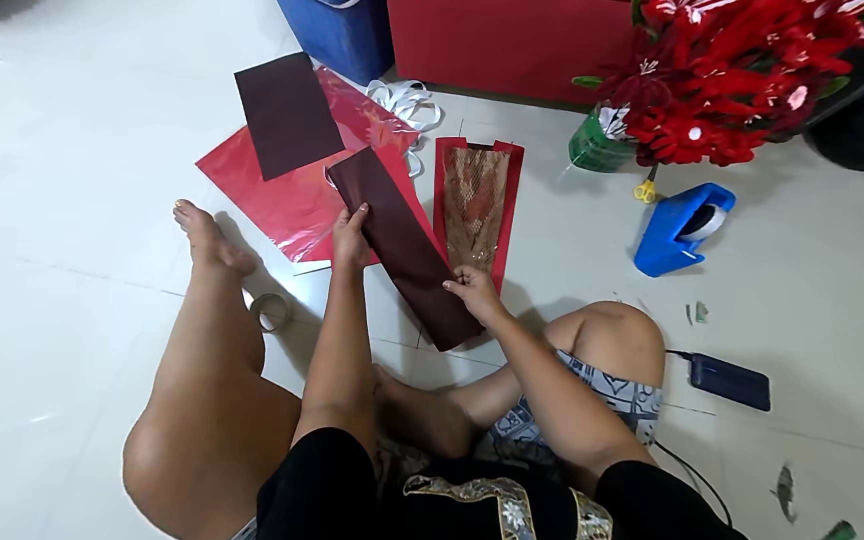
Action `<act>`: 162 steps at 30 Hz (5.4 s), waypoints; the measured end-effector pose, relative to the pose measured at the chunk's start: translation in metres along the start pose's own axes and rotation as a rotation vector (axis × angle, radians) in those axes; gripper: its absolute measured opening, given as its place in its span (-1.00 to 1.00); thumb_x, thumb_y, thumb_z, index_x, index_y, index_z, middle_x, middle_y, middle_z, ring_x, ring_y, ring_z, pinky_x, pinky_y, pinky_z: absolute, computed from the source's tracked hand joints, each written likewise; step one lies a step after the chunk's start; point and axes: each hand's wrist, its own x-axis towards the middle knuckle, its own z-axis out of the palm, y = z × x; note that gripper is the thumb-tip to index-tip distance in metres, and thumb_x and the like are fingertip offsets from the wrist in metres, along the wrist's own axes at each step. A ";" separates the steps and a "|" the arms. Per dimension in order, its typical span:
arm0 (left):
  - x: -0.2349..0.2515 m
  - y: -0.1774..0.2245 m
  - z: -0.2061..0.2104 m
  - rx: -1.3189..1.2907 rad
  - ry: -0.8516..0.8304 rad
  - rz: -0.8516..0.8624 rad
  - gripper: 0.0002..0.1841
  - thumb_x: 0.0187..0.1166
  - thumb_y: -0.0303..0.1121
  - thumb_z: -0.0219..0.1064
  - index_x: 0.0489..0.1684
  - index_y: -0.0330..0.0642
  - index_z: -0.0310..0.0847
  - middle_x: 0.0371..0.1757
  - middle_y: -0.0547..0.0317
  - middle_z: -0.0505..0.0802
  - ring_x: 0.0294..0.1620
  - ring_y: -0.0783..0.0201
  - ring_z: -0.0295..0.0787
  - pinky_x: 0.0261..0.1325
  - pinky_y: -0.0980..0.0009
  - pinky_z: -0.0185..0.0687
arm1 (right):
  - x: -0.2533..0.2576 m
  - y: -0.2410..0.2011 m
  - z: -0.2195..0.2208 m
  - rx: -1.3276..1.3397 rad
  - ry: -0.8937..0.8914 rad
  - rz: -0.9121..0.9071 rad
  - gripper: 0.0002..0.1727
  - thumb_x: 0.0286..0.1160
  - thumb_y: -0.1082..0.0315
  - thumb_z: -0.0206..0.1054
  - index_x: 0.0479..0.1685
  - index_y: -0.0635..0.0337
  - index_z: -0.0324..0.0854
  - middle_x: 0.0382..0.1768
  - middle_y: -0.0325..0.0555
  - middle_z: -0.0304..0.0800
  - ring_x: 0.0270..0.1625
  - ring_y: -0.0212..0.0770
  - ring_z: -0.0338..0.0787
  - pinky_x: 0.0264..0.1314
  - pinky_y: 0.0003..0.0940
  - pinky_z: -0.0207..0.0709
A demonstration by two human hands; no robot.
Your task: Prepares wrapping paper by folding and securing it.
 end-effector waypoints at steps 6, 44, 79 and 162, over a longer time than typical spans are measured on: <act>0.009 0.019 -0.003 0.011 0.010 0.038 -0.79 0.82 -0.34 0.10 0.20 -0.23 0.50 -0.10 0.14 0.85 -0.09 0.30 0.85 0.09 0.21 0.80 | -0.001 -0.002 -0.001 -0.010 -0.012 0.000 -0.81 0.55 0.37 0.45 -0.16 0.37 0.67 -0.40 -0.19 0.62 -0.35 -0.44 0.58 -0.14 -0.49 0.54; -0.042 -0.052 -0.024 1.417 0.012 0.177 -0.34 0.65 -0.17 0.35 0.72 -0.24 0.33 0.56 -0.43 0.54 0.59 -0.39 0.45 0.53 -0.33 0.36 | 0.024 0.031 0.042 -0.318 -0.061 0.211 -0.68 0.66 0.24 0.37 -0.08 0.42 0.71 -0.13 0.16 0.78 -0.05 -0.05 0.75 0.17 -0.04 0.59; -0.037 -0.093 -0.011 1.288 -0.328 0.309 -0.44 0.82 -0.22 0.11 0.78 -0.23 0.28 0.84 -0.23 0.27 0.89 -0.26 0.00 0.81 -0.34 -0.14 | 0.041 0.030 0.026 -0.080 0.148 0.251 -0.73 0.63 0.27 0.43 -0.21 0.38 0.74 -0.21 0.03 0.75 -0.12 -0.21 0.68 0.09 -0.18 0.56; 0.055 -0.067 -0.067 1.784 -0.288 0.219 -0.28 0.88 0.06 -0.16 0.90 -0.23 -0.03 0.94 -0.04 0.04 0.96 -0.12 -0.28 0.76 -0.51 -0.50 | 0.042 0.031 0.022 -0.400 -0.167 0.343 -0.62 0.72 0.15 0.32 -0.05 0.41 0.69 -0.07 0.17 0.77 0.02 -0.01 0.74 0.20 0.02 0.55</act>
